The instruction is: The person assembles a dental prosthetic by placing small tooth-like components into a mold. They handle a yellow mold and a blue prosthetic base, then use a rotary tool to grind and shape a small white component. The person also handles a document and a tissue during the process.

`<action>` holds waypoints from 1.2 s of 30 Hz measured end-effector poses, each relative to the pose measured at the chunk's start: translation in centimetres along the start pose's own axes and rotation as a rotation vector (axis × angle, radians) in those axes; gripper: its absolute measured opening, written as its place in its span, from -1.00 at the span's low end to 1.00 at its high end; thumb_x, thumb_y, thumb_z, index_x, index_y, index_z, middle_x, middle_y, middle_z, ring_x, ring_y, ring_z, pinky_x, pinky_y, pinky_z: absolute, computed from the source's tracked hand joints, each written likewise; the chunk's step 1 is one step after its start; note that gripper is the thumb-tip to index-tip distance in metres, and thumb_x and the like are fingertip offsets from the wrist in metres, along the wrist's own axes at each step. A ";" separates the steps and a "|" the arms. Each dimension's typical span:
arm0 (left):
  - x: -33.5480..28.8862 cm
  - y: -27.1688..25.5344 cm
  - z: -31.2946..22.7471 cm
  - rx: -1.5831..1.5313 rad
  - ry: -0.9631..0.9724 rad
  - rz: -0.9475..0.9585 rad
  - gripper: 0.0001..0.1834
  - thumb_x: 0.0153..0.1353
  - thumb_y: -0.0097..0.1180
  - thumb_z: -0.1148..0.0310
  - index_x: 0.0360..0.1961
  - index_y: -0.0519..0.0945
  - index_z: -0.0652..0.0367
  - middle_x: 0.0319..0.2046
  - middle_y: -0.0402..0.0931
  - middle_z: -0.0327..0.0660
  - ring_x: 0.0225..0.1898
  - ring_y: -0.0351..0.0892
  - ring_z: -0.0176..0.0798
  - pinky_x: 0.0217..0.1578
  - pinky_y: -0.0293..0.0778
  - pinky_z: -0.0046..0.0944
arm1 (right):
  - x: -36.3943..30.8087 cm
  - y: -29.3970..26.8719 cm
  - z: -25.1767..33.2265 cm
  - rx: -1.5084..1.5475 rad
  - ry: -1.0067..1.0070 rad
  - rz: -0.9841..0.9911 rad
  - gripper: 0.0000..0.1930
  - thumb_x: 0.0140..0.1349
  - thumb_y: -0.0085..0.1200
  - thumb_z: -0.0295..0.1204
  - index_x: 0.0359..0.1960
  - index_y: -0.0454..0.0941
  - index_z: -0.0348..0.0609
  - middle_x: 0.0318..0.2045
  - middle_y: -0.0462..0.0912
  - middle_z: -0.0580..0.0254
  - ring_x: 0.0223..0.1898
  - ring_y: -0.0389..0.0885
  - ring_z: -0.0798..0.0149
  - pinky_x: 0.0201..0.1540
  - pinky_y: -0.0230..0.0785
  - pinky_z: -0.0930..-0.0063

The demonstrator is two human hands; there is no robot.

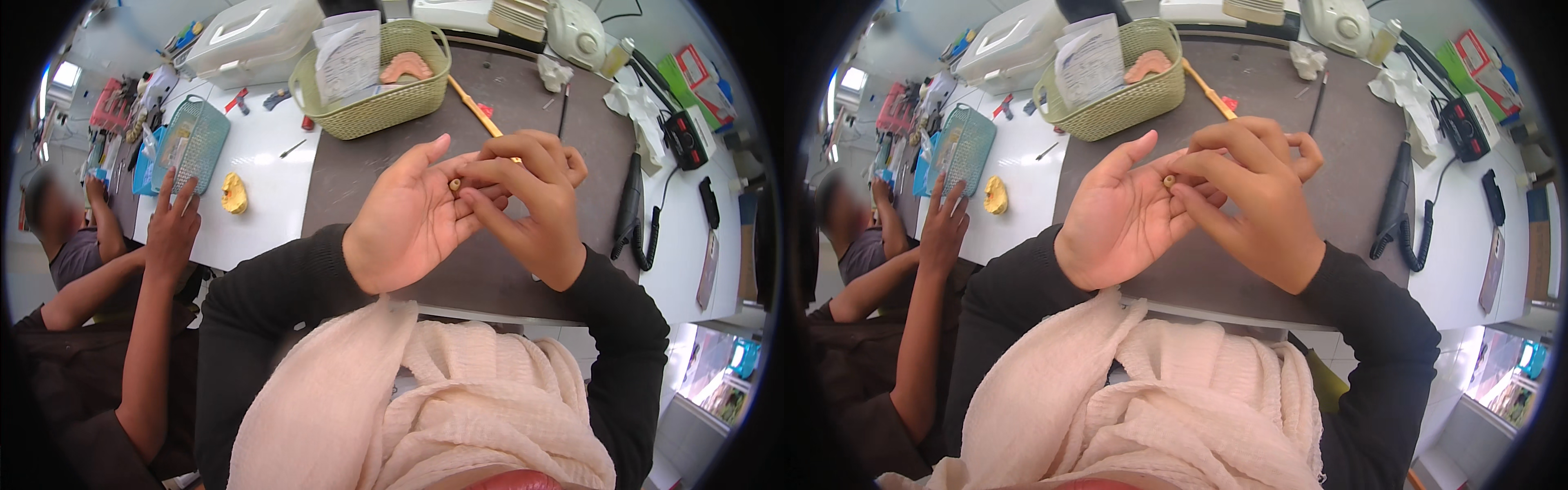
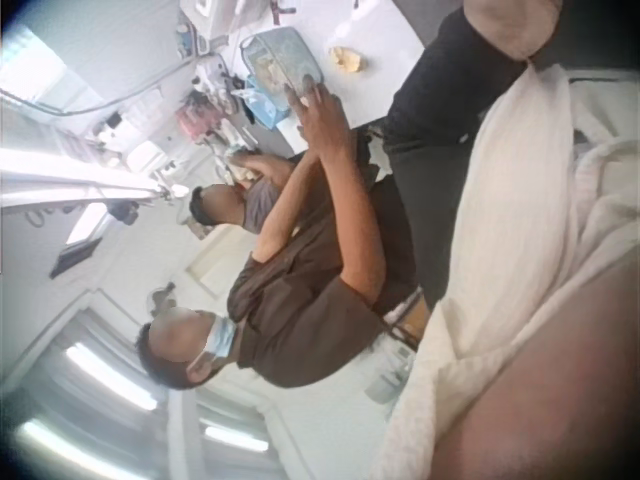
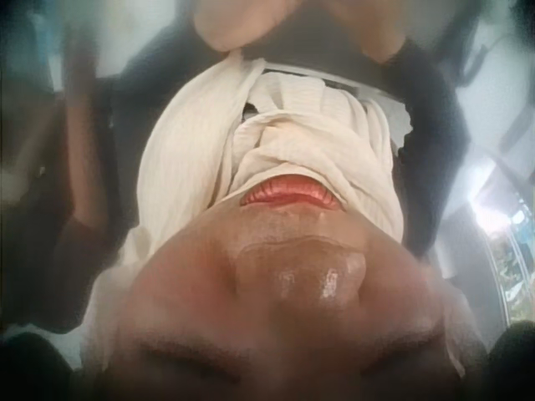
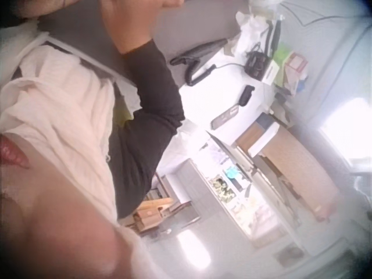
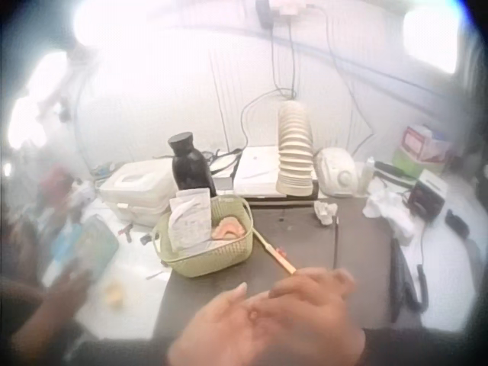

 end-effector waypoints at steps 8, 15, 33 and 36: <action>3.0 0.8 0.4 0.081 0.000 0.081 -0.35 0.44 -0.36 -0.04 0.25 0.20 0.33 0.11 0.34 -0.08 0.15 0.36 -0.27 0.24 0.24 -0.28 | -1.0 0.2 -2.8 0.026 0.016 -0.131 -0.83 -0.05 0.30 -0.41 -0.37 0.65 0.11 -0.25 0.57 0.54 -0.09 0.44 0.39 0.03 -0.12 0.20; 3.9 -0.9 0.0 0.411 0.079 0.104 -0.53 0.44 -0.21 0.21 0.23 0.28 0.31 0.08 0.43 -0.04 0.15 0.45 -0.18 0.18 0.37 -0.19 | -1.4 -0.1 -4.8 0.289 0.046 -0.250 -0.75 -0.12 0.31 -0.55 -0.35 0.65 0.03 -0.28 0.56 0.38 -0.19 0.49 0.28 -0.07 0.20 0.39; 4.7 -3.3 -0.4 0.589 0.378 -0.017 -0.72 0.26 0.11 0.55 0.00 0.54 0.33 -0.07 0.58 -0.10 -0.04 0.57 -0.30 0.03 0.48 -0.34 | -0.2 -0.6 -4.9 0.323 0.131 -0.224 -0.72 0.01 0.24 -0.57 -0.18 0.62 -0.11 -0.23 0.53 0.18 -0.22 0.52 0.26 -0.18 0.38 0.41; 4.4 -4.2 -1.1 0.655 0.418 -0.078 -0.75 0.26 0.13 0.52 -0.03 0.55 0.30 -0.06 0.57 -0.12 -0.03 0.58 -0.30 0.03 0.47 -0.34 | 1.5 -4.8 -5.2 0.103 0.209 -0.151 -0.79 0.09 0.19 -0.51 -0.20 0.59 -0.17 -0.34 0.55 0.16 -0.34 0.50 0.27 -0.24 0.39 0.43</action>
Point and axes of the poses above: each hand's wrist, its own x-axis towards the middle knuckle, its own y-axis out of the palm, z = x × y, the point moved 2 cm from there along x, towards the middle knuckle
